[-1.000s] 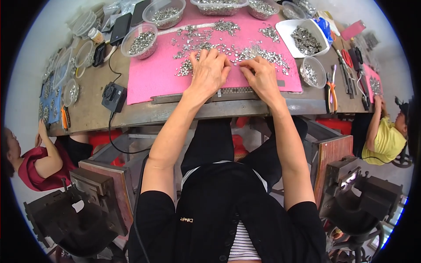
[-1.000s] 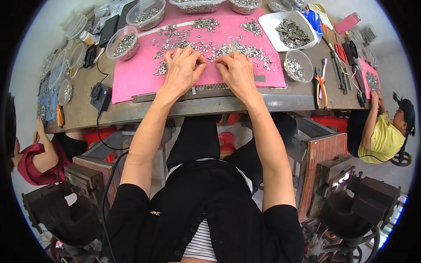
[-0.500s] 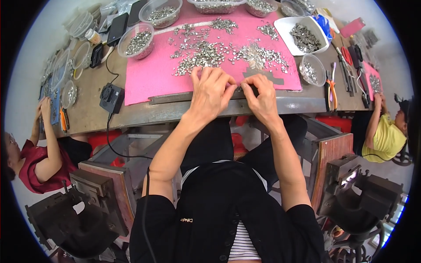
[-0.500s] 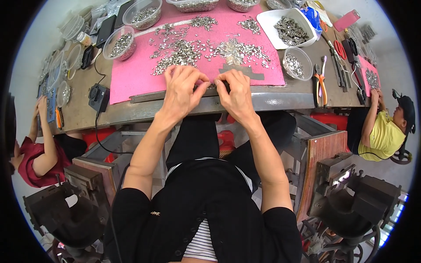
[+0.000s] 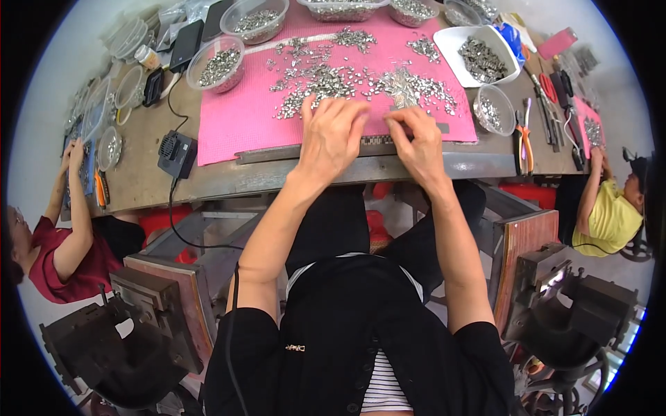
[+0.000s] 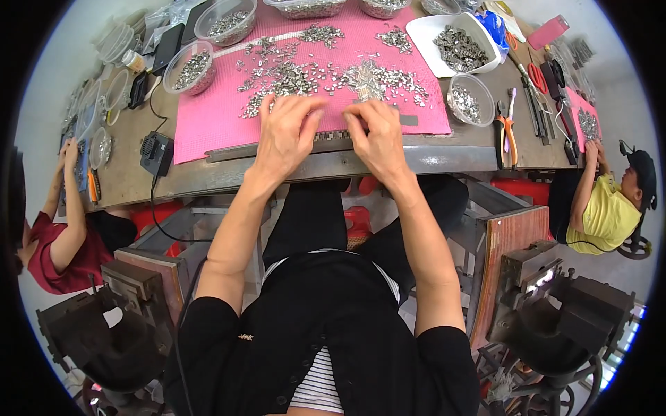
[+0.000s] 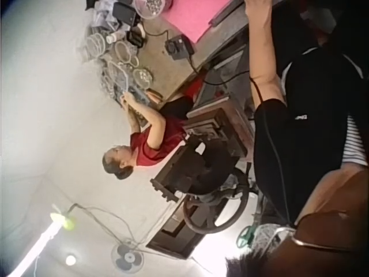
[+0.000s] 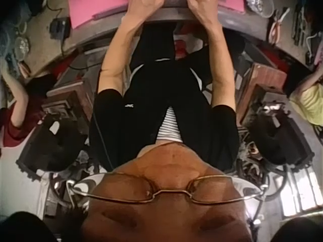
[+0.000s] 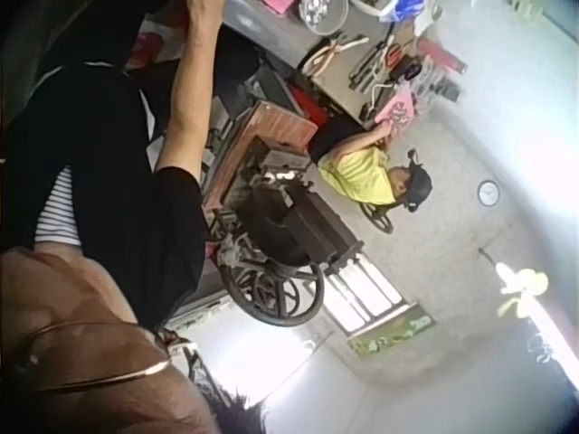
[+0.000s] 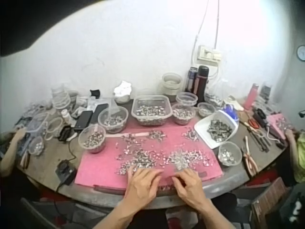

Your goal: The recorder assembles small metal pieces into a metal guide strip and subsequently operates a manual hand-cranked press machine to secure them.

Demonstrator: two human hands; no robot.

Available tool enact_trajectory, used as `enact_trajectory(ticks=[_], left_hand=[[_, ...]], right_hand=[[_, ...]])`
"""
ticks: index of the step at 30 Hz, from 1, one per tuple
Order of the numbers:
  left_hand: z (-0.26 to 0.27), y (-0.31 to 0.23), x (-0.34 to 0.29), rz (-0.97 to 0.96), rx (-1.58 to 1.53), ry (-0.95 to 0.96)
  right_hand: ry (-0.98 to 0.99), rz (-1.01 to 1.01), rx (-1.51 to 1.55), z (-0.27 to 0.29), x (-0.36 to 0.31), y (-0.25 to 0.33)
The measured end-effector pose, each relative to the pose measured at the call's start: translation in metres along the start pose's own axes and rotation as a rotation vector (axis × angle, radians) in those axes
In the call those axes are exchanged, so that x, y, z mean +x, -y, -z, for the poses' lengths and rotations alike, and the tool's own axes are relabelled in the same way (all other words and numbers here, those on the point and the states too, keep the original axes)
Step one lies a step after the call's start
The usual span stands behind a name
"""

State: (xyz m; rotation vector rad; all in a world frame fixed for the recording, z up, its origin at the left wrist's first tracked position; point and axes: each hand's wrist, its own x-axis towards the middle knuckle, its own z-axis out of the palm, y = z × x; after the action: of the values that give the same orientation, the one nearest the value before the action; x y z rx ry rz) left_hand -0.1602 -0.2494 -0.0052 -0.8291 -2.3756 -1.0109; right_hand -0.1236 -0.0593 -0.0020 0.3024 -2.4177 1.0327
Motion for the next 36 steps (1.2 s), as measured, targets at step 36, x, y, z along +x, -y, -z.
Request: enact_trajectory(ticks=[36], left_hand=[[-0.012,0.022,0.018,0.039,0.090,0.125]], right_hand=[[0.229,-0.041,-0.087,-0.005,0.027,-0.020]])
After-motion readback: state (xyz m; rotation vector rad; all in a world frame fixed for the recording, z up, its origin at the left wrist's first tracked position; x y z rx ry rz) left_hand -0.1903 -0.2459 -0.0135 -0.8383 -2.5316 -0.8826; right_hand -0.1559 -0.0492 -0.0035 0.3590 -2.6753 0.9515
